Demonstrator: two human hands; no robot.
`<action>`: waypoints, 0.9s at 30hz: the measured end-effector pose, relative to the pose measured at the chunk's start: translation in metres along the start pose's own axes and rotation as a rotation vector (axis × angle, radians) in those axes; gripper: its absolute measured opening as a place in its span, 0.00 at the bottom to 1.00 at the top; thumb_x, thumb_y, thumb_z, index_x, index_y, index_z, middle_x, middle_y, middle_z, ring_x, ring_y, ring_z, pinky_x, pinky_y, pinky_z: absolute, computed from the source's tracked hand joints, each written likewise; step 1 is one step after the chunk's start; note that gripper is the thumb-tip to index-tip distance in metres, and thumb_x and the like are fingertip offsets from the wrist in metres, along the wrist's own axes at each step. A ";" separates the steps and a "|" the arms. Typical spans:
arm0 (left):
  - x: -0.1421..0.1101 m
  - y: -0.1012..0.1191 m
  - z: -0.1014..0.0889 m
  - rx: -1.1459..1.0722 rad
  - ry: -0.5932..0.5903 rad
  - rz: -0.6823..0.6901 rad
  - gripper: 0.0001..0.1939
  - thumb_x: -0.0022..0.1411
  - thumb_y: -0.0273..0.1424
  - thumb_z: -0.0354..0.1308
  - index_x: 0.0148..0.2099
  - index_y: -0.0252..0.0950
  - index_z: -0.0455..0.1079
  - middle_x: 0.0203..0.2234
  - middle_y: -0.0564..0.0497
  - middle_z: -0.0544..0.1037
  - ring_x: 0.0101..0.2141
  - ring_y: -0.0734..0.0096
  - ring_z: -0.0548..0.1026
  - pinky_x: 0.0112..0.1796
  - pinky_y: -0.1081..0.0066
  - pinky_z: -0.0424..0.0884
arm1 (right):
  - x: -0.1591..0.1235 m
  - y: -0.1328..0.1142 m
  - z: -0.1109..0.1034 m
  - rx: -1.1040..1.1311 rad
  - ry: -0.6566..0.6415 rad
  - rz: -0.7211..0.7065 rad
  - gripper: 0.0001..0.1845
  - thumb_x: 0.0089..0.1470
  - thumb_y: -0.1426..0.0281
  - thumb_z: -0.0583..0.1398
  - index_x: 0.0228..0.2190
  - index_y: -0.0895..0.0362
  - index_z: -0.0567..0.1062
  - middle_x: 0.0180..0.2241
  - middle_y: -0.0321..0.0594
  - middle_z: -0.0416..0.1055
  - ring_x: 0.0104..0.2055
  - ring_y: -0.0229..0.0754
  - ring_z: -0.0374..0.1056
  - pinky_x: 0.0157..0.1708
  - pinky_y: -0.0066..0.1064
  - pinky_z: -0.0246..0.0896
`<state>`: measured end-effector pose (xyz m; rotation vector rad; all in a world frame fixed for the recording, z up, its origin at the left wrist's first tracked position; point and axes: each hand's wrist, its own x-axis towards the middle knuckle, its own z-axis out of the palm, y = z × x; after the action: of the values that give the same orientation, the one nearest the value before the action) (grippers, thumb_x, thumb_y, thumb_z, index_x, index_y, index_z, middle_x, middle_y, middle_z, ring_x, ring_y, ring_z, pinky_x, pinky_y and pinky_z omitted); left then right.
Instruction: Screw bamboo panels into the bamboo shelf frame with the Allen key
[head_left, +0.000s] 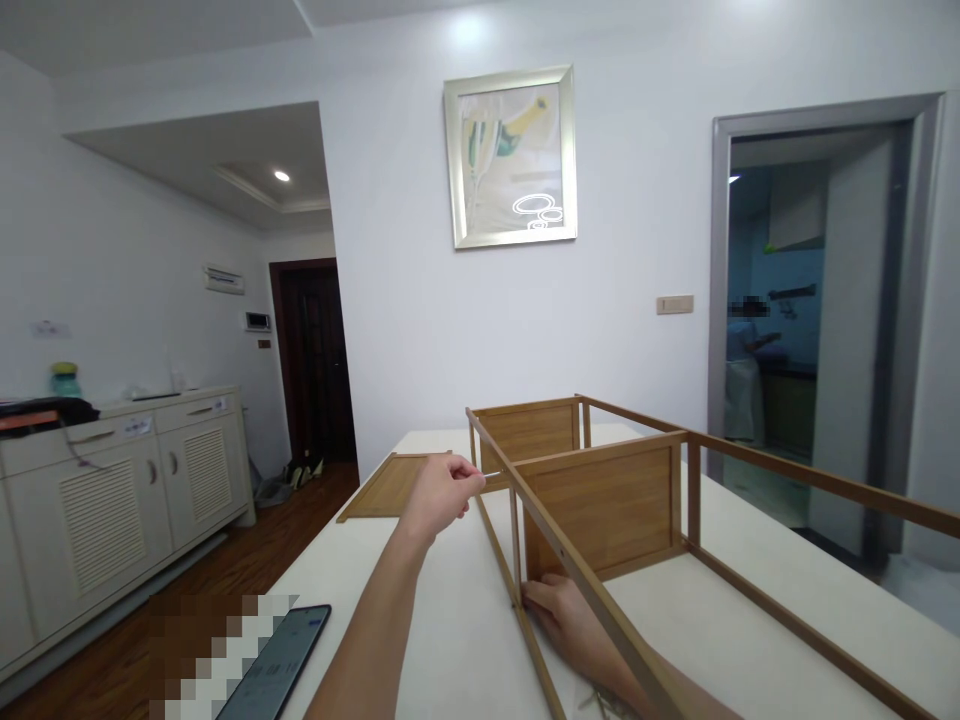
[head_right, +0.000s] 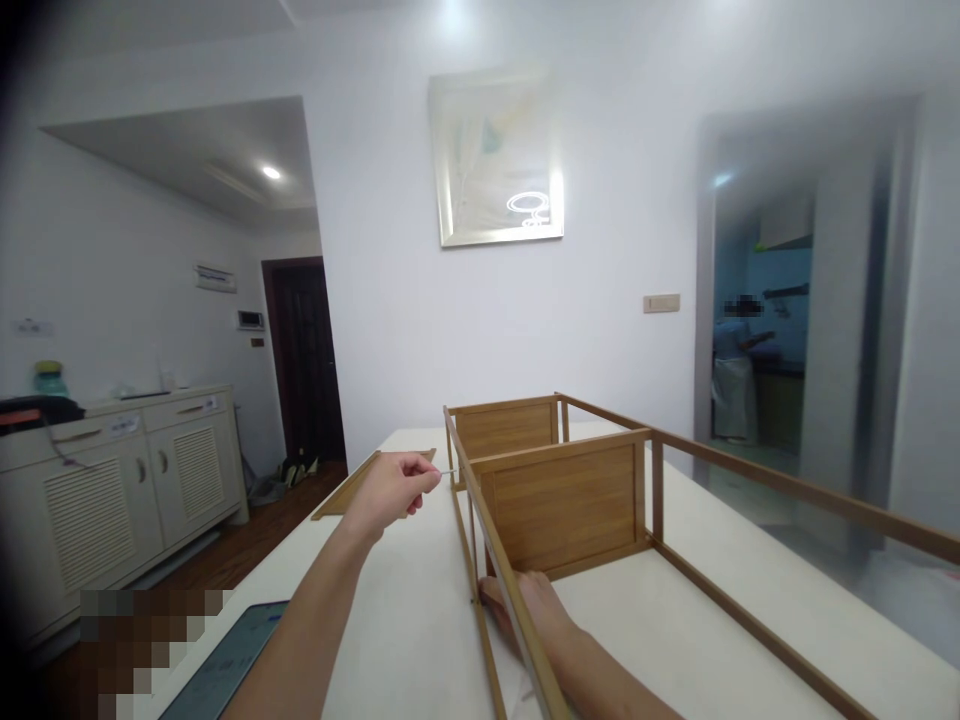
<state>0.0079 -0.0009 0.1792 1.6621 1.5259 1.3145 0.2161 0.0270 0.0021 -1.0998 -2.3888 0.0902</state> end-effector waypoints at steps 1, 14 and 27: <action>0.001 0.001 -0.001 -0.006 -0.003 0.006 0.04 0.49 0.26 0.56 0.25 0.33 0.71 0.14 0.56 0.68 0.15 0.79 0.65 0.16 0.79 0.57 | -0.001 -0.003 -0.006 0.031 0.089 -0.017 0.15 0.62 0.68 0.49 0.33 0.53 0.75 0.30 0.38 0.74 0.33 0.40 0.70 0.34 0.27 0.60; 0.009 0.002 0.000 -0.006 -0.054 0.038 0.04 0.47 0.27 0.56 0.23 0.34 0.68 0.13 0.56 0.66 0.15 0.78 0.64 0.15 0.78 0.53 | 0.085 -0.040 -0.106 -0.057 0.720 -0.440 0.21 0.59 0.76 0.51 0.52 0.52 0.68 0.45 0.43 0.73 0.48 0.44 0.68 0.48 0.40 0.61; 0.013 0.000 -0.003 0.007 -0.082 0.060 0.02 0.46 0.27 0.57 0.23 0.35 0.68 0.14 0.56 0.68 0.15 0.77 0.64 0.15 0.78 0.56 | 0.092 -0.044 -0.080 0.031 0.854 -0.418 0.14 0.59 0.74 0.51 0.45 0.53 0.69 0.40 0.42 0.73 0.45 0.45 0.69 0.51 0.45 0.57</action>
<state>0.0038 0.0108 0.1846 1.7569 1.4454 1.2572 0.1733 0.0528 0.1215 -0.4467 -1.7586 -0.4050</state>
